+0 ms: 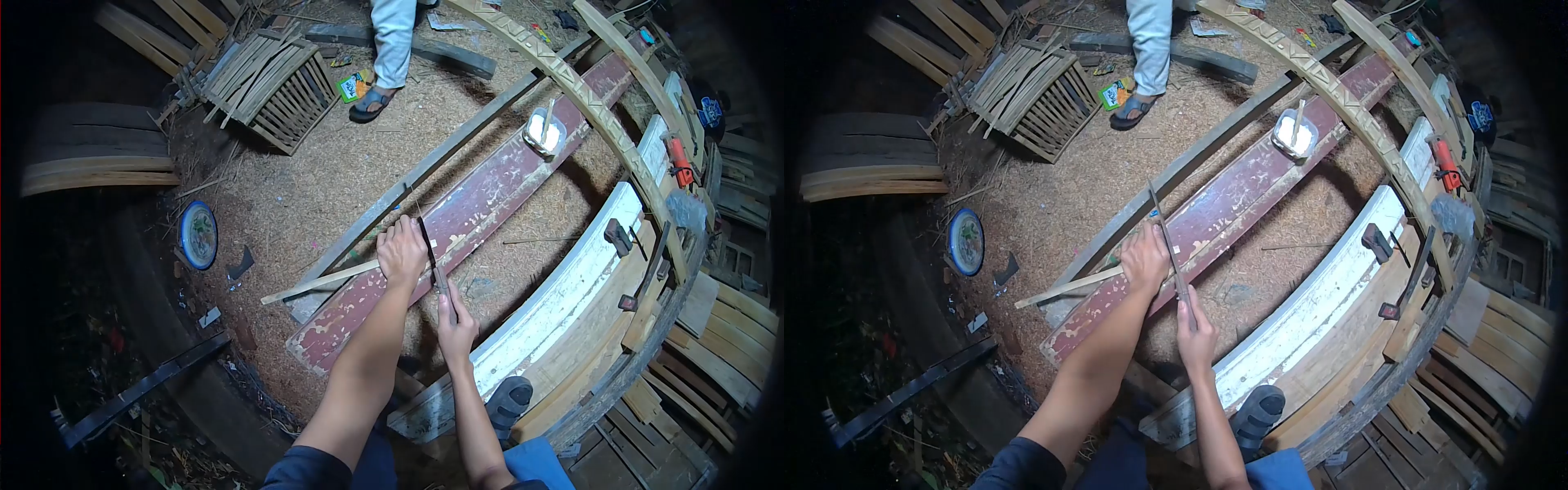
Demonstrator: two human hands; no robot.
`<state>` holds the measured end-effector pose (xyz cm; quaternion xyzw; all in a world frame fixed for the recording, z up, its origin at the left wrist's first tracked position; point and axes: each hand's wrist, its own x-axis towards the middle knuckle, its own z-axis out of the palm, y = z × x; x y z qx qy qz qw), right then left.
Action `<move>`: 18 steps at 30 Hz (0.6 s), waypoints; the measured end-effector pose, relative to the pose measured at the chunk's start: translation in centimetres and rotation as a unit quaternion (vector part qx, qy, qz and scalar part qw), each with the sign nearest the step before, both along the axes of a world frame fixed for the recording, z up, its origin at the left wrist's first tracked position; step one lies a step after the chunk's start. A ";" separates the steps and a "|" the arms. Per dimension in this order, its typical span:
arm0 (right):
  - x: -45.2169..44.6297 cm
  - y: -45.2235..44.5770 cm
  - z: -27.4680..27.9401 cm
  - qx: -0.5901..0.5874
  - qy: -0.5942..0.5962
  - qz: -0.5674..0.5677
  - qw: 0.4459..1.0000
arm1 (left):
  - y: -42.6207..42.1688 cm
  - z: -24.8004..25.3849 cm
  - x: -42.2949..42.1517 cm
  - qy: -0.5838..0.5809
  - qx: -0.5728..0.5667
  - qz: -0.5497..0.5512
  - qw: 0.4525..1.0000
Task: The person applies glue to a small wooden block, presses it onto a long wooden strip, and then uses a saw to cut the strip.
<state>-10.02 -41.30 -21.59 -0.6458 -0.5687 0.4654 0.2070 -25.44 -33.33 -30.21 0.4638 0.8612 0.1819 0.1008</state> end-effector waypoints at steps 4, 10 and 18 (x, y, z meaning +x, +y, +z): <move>1.4 -3.4 -1.2 0.100 0.058 -0.035 0.993 | 0.1 -0.2 -0.1 0.024 -0.038 -0.006 0.999; -0.1 0.0 -1.0 0.046 0.064 -0.033 0.996 | 0.1 0.0 0.1 0.018 -0.035 -0.003 0.999; 0.1 -2.8 -1.2 0.159 0.063 -0.048 0.984 | 0.0 0.9 0.0 -0.005 -0.038 -0.003 0.999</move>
